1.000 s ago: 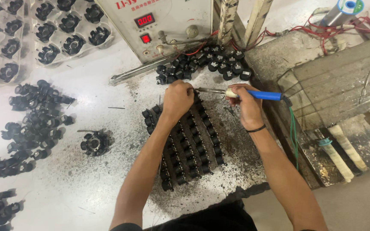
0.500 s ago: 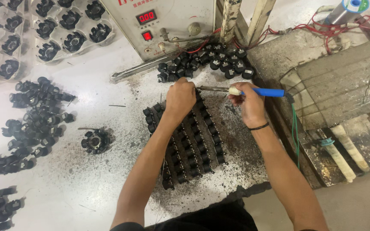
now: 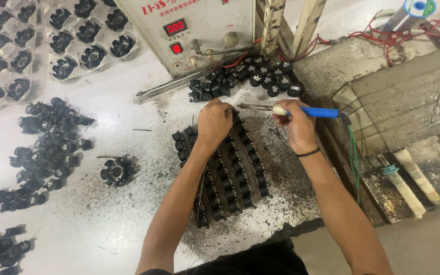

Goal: The person uses a soldering iron to apply solder to small black electronic components arranged in a grid on a white workbench. They hold the components with one hand and apply the soldering iron with the other, moving systematically across the grid.

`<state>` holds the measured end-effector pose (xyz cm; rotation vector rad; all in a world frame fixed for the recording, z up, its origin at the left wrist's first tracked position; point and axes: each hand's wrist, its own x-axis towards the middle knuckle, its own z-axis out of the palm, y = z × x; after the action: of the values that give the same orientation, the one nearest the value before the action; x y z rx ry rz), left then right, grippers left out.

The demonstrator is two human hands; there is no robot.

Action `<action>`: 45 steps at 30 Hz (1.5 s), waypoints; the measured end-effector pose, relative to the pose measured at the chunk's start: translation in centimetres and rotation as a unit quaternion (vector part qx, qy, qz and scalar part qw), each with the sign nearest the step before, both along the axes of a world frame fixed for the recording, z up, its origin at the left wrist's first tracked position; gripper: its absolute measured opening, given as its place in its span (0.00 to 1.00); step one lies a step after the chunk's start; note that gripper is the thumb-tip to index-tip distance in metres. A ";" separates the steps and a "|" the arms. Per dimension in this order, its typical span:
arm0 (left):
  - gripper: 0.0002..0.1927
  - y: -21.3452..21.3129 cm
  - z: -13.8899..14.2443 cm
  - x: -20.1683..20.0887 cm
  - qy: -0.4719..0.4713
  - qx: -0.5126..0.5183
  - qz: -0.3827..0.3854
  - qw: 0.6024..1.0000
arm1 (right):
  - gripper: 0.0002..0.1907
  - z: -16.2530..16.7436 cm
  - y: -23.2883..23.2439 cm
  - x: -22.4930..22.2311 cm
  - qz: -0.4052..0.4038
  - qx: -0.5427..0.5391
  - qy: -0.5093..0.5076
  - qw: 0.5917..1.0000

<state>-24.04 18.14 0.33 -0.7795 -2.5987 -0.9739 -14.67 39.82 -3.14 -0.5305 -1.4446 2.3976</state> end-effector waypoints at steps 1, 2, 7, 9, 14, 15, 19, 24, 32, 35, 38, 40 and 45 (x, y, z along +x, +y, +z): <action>0.06 -0.1 0.0 0.0 -0.001 0.003 0.001 1.000 | 0.10 0.0 0.0 0.0 0.004 0.003 0.001 1.000; 0.06 -0.1 0.0 0.1 -0.002 0.005 0.002 1.000 | 0.10 0.1 0.0 0.0 0.003 0.001 0.007 1.000; 0.06 0.0 0.4 0.3 -0.017 -0.004 0.004 1.000 | 0.10 0.3 -0.2 0.1 0.012 0.012 0.026 1.000; 0.05 0.1 0.6 0.4 -0.015 -0.006 0.005 1.000 | 0.11 0.4 -0.3 0.1 0.008 0.015 0.028 0.999; 0.05 0.3 0.7 0.2 -0.016 -0.023 0.004 1.000 | 0.11 0.2 -0.1 0.1 0.018 0.022 0.032 0.999; 0.05 0.3 0.7 0.1 -0.014 -0.027 0.004 1.000 | 0.10 0.1 0.0 0.1 0.021 0.023 0.030 0.999; 0.05 0.5 0.6 0.0 -0.029 -0.051 0.006 0.998 | 0.11 -0.3 0.0 0.1 -0.004 0.016 0.026 1.000; 0.05 0.3 1.2 0.1 -0.005 -0.018 0.000 1.000 | 0.10 -0.2 0.8 0.3 -0.019 -0.047 0.057 0.997; 0.06 -0.5 0.8 3.1 -0.013 0.012 -0.011 1.000 | 0.09 0.0 1.0 2.2 -0.021 0.061 0.034 0.997; 0.07 -0.5 0.1 3.5 -0.022 -0.011 -0.003 1.000 | 0.09 0.3 0.5 2.1 -0.006 0.066 0.030 0.997; 0.07 -0.4 -0.2 3.2 -0.031 -0.003 -0.008 0.999 | 0.09 0.6 0.4 2.1 0.003 0.060 0.041 0.997; 0.07 -0.5 -0.3 2.9 -0.036 0.006 -0.012 0.999 | 0.09 0.8 0.3 2.1 0.009 0.068 0.040 0.997; 0.06 -0.5 -0.5 2.4 -0.043 0.007 -0.014 0.999 | 0.09 1.0 0.2 2.3 0.007 0.069 0.043 0.997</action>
<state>-21.63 17.68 -0.16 -0.7877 -2.6579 -1.0549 -12.37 39.98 -2.17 -0.3801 -1.5668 2.2789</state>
